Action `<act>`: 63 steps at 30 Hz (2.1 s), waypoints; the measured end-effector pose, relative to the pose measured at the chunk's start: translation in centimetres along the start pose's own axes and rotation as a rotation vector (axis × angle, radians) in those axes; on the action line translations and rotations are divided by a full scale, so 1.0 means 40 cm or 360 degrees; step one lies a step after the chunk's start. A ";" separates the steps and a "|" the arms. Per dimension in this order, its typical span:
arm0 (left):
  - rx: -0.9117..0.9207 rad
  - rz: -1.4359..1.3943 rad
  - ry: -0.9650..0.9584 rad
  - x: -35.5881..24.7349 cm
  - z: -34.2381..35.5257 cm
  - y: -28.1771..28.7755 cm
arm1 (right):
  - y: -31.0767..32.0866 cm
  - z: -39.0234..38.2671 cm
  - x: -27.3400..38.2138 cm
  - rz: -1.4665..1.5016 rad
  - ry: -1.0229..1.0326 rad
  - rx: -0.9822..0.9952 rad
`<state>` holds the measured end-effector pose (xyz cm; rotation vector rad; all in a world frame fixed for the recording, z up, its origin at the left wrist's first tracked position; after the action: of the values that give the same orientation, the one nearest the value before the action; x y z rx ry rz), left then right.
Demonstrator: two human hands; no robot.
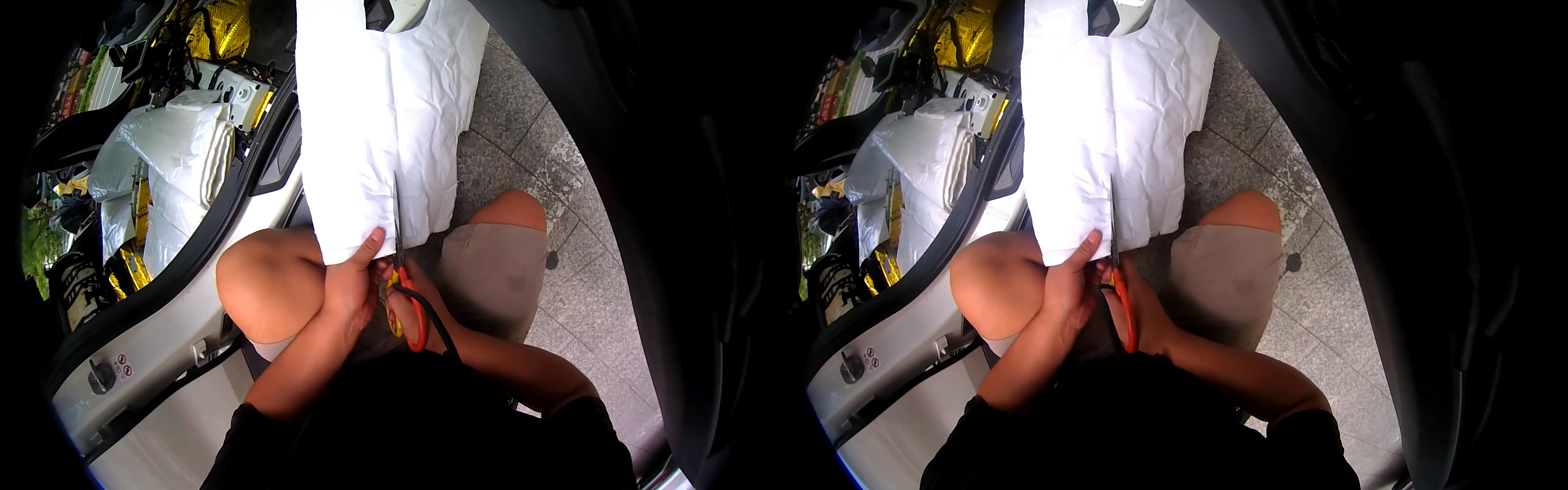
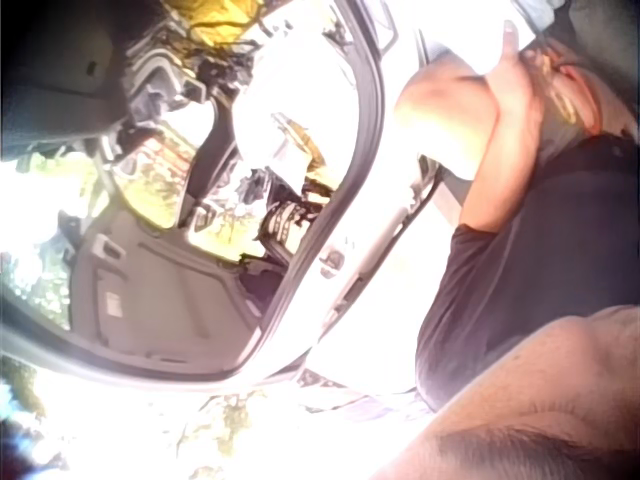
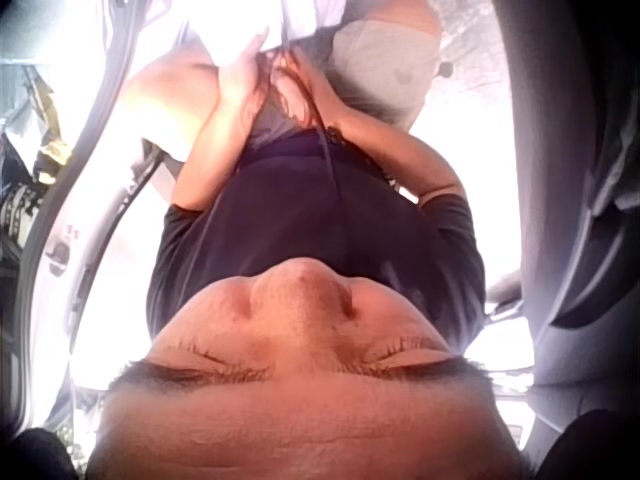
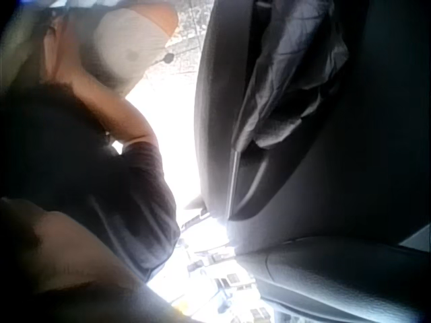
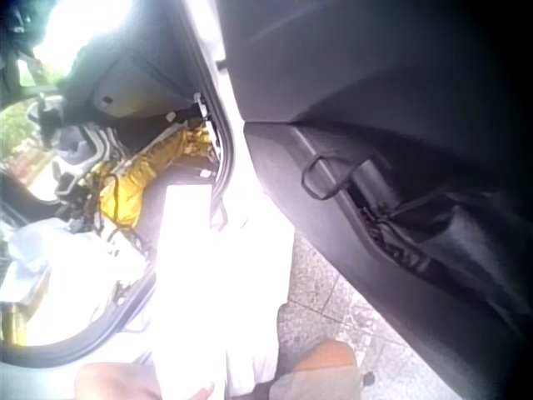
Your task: The person cuts a piece of white insulation material using scissors and then presses the material onto the interior surface of a car door.
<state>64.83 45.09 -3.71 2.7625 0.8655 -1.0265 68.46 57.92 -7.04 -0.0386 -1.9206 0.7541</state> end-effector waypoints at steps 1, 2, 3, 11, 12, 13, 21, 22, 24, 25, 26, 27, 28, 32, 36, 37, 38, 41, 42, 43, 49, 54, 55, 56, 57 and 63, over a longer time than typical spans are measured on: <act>-0.0005 -0.0007 0.0001 -0.001 0.000 0.000 | 0.000 -0.001 -0.002 0.0004 -0.0044 -0.0005; -0.0009 -0.0014 0.0001 -0.002 -0.002 -0.002 | 0.000 -0.001 -0.005 0.0019 -0.0071 -0.0015; -0.0013 -0.0020 0.0001 -0.004 -0.004 -0.004 | -0.001 -0.002 -0.008 0.0034 -0.0098 -0.0024; -0.0010 0.0001 -0.0077 -0.003 0.003 0.006 | 0.016 0.003 -0.027 0.0062 -0.0099 0.0091; -0.0016 0.0005 -0.0074 -0.007 0.002 0.003 | 0.019 0.005 -0.029 0.0077 -0.0094 0.0110; 0.0008 0.0016 -0.0068 -0.013 -0.004 -0.002 | 0.022 0.009 -0.039 0.0091 -0.0073 0.0116; 0.0029 0.0037 -0.0120 -0.037 -0.028 -0.017 | 0.045 0.025 -0.071 0.0354 -0.0373 0.0281; 0.0016 0.0037 -0.0130 -0.036 -0.030 -0.016 | 0.042 0.027 -0.062 0.0397 -0.0427 0.0275; -0.0046 0.0088 -0.0184 -0.032 -0.031 -0.020 | 0.042 0.035 -0.065 0.0416 -0.0405 0.0257; -0.0041 0.0079 -0.0192 -0.032 -0.032 -0.024 | 0.044 0.043 -0.073 0.0391 -0.0329 0.0245; -0.0037 0.0069 -0.0201 -0.033 -0.034 -0.029 | 0.049 0.044 -0.077 0.0351 -0.0275 0.0228; -0.0041 0.0056 -0.0210 -0.035 -0.036 -0.029 | 0.045 0.048 -0.067 0.0313 -0.0226 0.0216; -0.0026 0.0069 -0.0205 -0.032 -0.034 -0.024 | 0.040 0.045 -0.046 0.0260 -0.0199 0.0199; -0.0025 0.0100 -0.0212 -0.027 -0.027 -0.015 | 0.040 0.044 -0.037 0.0030 -0.0018 0.0129; -0.0028 0.0081 -0.0234 -0.023 -0.022 -0.011 | 0.033 0.048 -0.035 -0.0086 0.0047 0.0065; -0.0037 0.0072 -0.0238 -0.024 -0.023 -0.013 | 0.030 0.044 -0.023 -0.0090 0.0000 0.0054; -0.0046 0.0064 -0.0243 -0.028 -0.027 -0.018 | 0.029 0.042 -0.017 -0.0093 -0.0046 0.0043; -0.0038 0.0035 -0.0260 -0.026 -0.026 -0.017 | 0.038 0.043 -0.028 -0.0137 -0.0063 0.0049; -0.0031 0.0023 -0.0266 -0.022 -0.021 -0.011 | 0.040 0.043 -0.035 -0.0019 -0.0127 0.0085; -0.0011 0.0035 -0.0266 -0.017 -0.014 -0.001 | 0.042 0.044 -0.040 0.0099 -0.0191 0.0122; 0.0100 0.0051 -0.0172 -0.034 -0.020 -0.005 | 0.118 0.048 0.028 0.0697 -0.0624 0.0587; 0.0053 0.0052 -0.0270 -0.071 -0.033 -0.033 | 0.155 0.044 0.137 0.0226 -0.0644 0.0648; 0.0053 0.0038 -0.0281 -0.068 -0.024 -0.028 | 0.171 0.038 0.129 0.0206 -0.0718 0.0704; 0.0053 0.0024 -0.0293 -0.057 -0.007 -0.016 | 0.189 0.028 0.131 0.0099 -0.0828 0.0765; 0.0043 0.0005 -0.0308 -0.056 0.001 -0.010 | 0.203 0.021 0.136 -0.0011 -0.0940 0.0835; -0.0050 -0.0069 -0.0446 -0.088 0.002 -0.003 | 0.259 -0.083 0.139 0.0116 -0.1032 0.0712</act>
<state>62.54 43.47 -1.57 2.5006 0.8923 -1.3530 65.51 69.78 -6.97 0.4654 -2.3040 1.3509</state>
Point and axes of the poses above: each hand's wrist, its own z-axis towards the middle knuckle, its own y-axis out of the back of the hand, x = y × z, the point moved 2 cm from there along z, towards the middle knuckle, and after that the axes turned 7 degrees about z, right-handed, at the moved point
